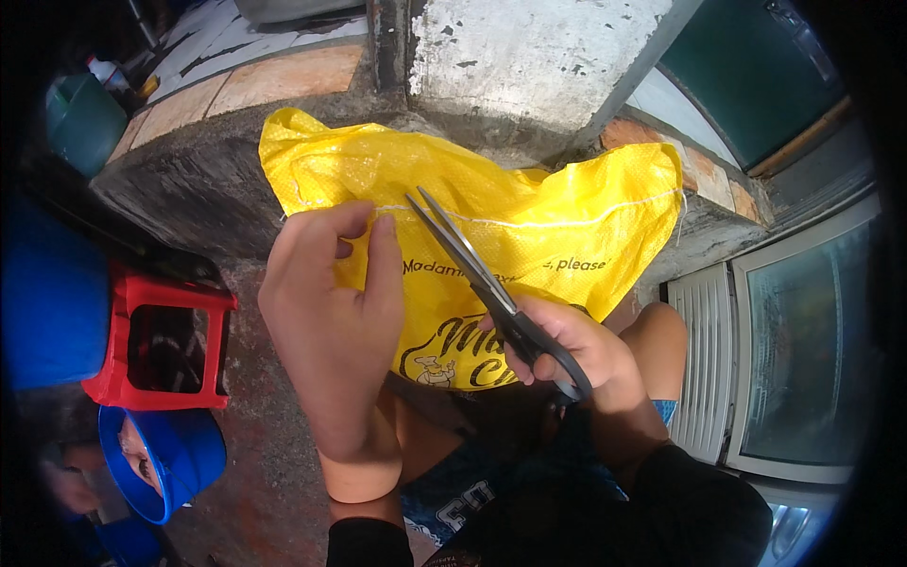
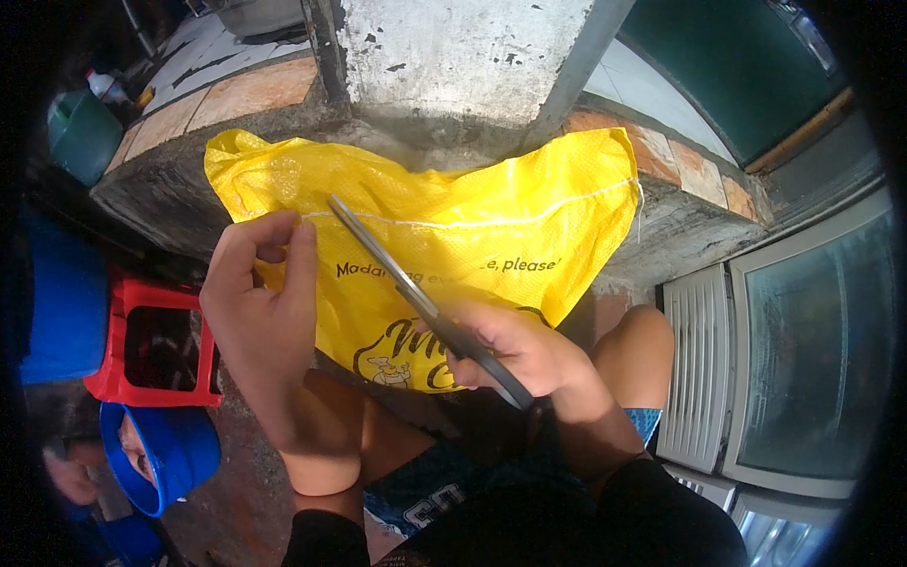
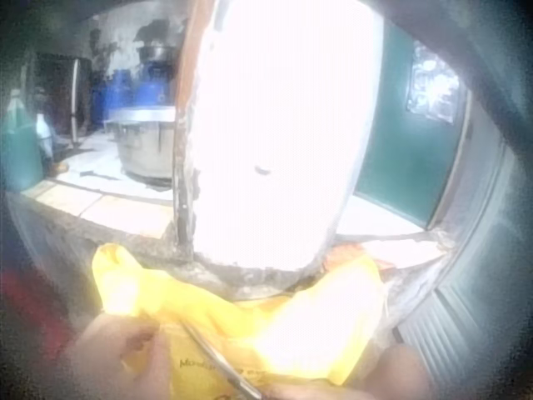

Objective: The person carries a large yellow rice bag, places it on the floor, and uses scissors to cut the top stitching. They then pull the cut threads to open the bag.

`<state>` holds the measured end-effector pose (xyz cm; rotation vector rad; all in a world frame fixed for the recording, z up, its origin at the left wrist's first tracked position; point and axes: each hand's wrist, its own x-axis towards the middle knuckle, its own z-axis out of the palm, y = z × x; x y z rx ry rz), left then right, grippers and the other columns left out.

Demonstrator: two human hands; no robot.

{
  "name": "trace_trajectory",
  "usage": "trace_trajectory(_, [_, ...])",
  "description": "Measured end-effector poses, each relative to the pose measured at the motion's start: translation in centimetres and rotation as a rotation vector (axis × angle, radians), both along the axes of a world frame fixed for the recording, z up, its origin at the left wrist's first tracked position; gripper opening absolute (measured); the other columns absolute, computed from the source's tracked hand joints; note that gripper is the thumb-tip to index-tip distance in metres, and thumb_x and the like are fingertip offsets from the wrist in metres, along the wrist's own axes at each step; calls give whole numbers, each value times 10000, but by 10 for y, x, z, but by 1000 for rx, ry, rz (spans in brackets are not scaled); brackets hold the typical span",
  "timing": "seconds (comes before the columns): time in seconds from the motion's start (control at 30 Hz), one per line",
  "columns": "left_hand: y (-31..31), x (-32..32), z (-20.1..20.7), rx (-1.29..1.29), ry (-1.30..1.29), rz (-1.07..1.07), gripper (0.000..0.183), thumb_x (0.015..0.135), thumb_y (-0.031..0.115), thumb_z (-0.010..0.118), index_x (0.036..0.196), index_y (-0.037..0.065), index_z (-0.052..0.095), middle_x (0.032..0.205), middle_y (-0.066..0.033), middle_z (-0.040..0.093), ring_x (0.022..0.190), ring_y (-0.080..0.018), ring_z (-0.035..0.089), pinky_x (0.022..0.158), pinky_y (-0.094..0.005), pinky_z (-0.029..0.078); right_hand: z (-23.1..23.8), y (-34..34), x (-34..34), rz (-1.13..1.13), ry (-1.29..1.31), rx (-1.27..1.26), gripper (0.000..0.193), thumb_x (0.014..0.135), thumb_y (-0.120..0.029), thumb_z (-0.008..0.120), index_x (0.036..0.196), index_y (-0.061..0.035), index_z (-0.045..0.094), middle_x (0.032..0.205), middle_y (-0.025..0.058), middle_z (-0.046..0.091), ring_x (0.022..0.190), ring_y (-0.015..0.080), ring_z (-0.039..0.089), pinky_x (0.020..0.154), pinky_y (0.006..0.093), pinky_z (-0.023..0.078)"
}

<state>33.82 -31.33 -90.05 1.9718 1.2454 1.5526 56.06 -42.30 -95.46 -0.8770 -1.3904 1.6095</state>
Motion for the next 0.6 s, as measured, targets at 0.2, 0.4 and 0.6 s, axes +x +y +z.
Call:
trace_trajectory(0.2, [5,-2,-3,-18,19,37,71,879,-13,720,940,-35,693,820,-100,671,745,-168,629,717,-286,504,8,2,-1,21,-109,-56,523,949,-224,736,1384,-7,543,923,6,605,764,97,568,702,245,471])
trace_trajectory(0.4, [5,-2,-4,-40,-7,31,63,874,13,715,922,-15,686,839,-145,675,750,-254,682,708,-327,527,11,3,-2,31,-98,-177,544,916,-189,757,1384,-4,552,1032,64,631,846,127,604,736,263,484])
trace_trajectory(0.6, [6,-3,-4,-33,19,27,61,873,13,713,918,-16,685,842,-144,675,748,-253,678,706,-328,525,12,10,-7,5,-181,-42,578,906,-206,764,1394,15,546,1071,106,645,864,157,617,742,284,491])
